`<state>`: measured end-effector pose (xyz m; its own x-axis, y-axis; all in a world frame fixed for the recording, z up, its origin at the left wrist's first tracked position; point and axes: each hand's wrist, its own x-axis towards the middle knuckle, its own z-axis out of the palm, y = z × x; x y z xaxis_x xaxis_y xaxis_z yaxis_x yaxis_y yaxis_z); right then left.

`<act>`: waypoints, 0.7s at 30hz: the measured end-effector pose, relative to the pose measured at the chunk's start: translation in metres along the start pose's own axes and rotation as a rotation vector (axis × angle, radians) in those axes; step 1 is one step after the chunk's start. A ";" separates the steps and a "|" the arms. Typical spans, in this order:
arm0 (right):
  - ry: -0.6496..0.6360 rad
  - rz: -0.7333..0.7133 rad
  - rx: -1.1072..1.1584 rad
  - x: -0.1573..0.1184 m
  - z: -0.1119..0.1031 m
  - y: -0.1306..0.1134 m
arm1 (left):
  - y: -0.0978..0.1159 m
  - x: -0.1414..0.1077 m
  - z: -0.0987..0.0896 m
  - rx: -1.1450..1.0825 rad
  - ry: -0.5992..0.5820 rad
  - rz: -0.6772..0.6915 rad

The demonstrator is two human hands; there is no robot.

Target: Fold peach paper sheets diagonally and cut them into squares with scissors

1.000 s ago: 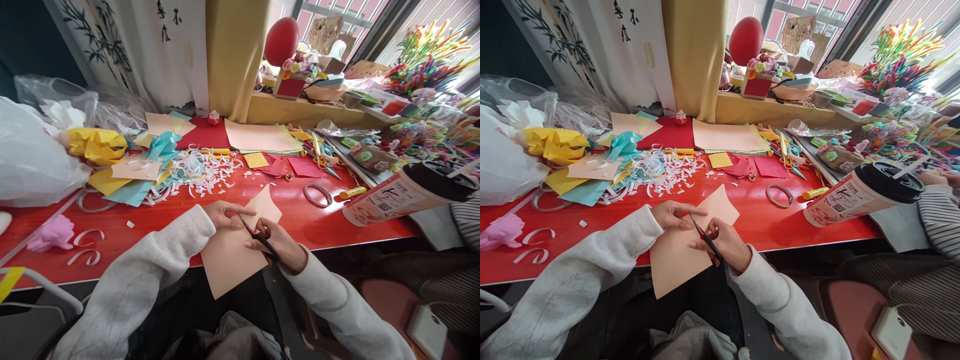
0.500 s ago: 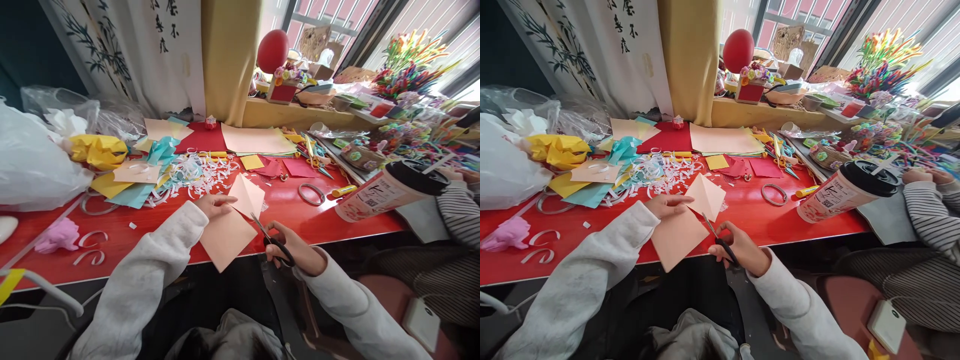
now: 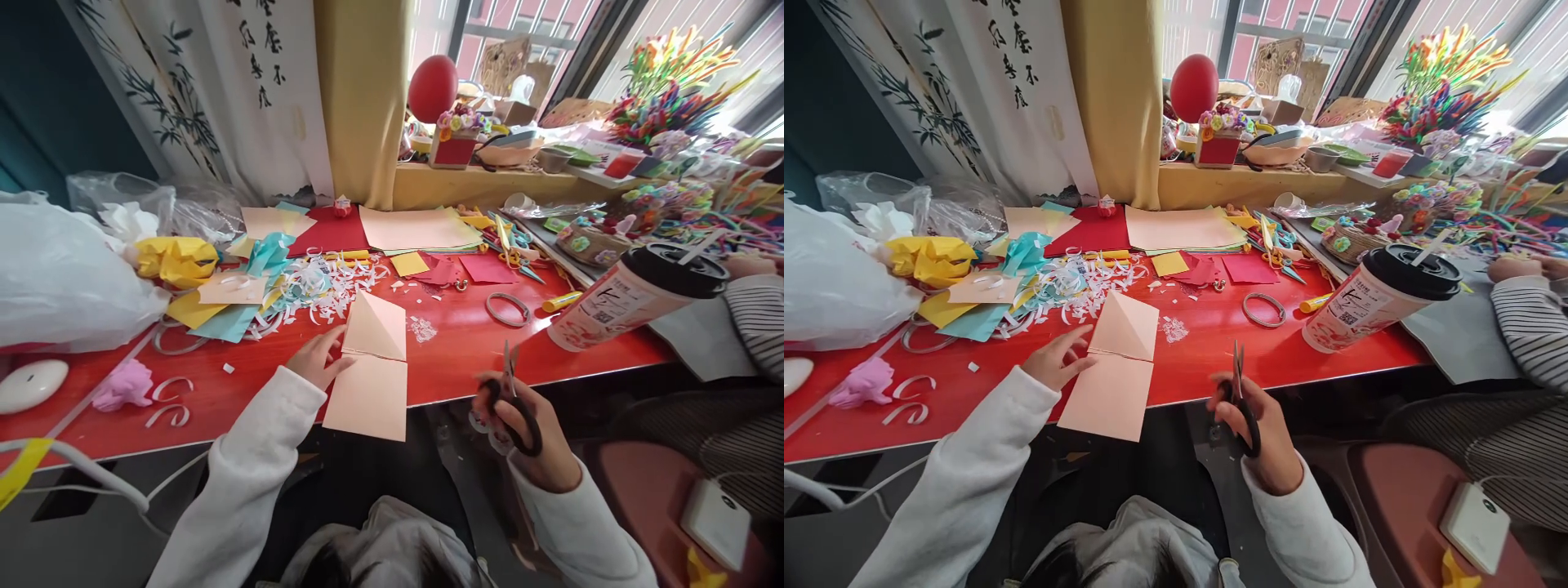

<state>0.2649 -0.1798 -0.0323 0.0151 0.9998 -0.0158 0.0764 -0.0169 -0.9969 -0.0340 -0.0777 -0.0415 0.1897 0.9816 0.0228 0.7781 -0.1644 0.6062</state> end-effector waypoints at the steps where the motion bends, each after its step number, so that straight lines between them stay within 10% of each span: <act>1: -0.013 -0.034 0.007 -0.001 0.000 0.001 | -0.002 -0.008 0.000 0.066 0.063 0.031; 4: 0.001 0.000 -0.028 -0.003 0.005 0.006 | -0.011 -0.034 0.003 0.277 0.187 0.276; 10: -0.130 -0.161 -0.003 -0.004 0.019 0.015 | -0.010 -0.075 0.009 0.508 0.048 0.535; 21: -0.074 -0.067 0.220 -0.016 0.054 0.011 | 0.083 -0.093 0.021 0.498 0.421 0.842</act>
<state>0.2114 -0.1954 -0.0468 -0.0560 0.9970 0.0539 -0.1446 0.0453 -0.9884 0.0256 -0.1847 -0.0100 0.6322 0.4721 0.6144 0.6682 -0.7336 -0.1239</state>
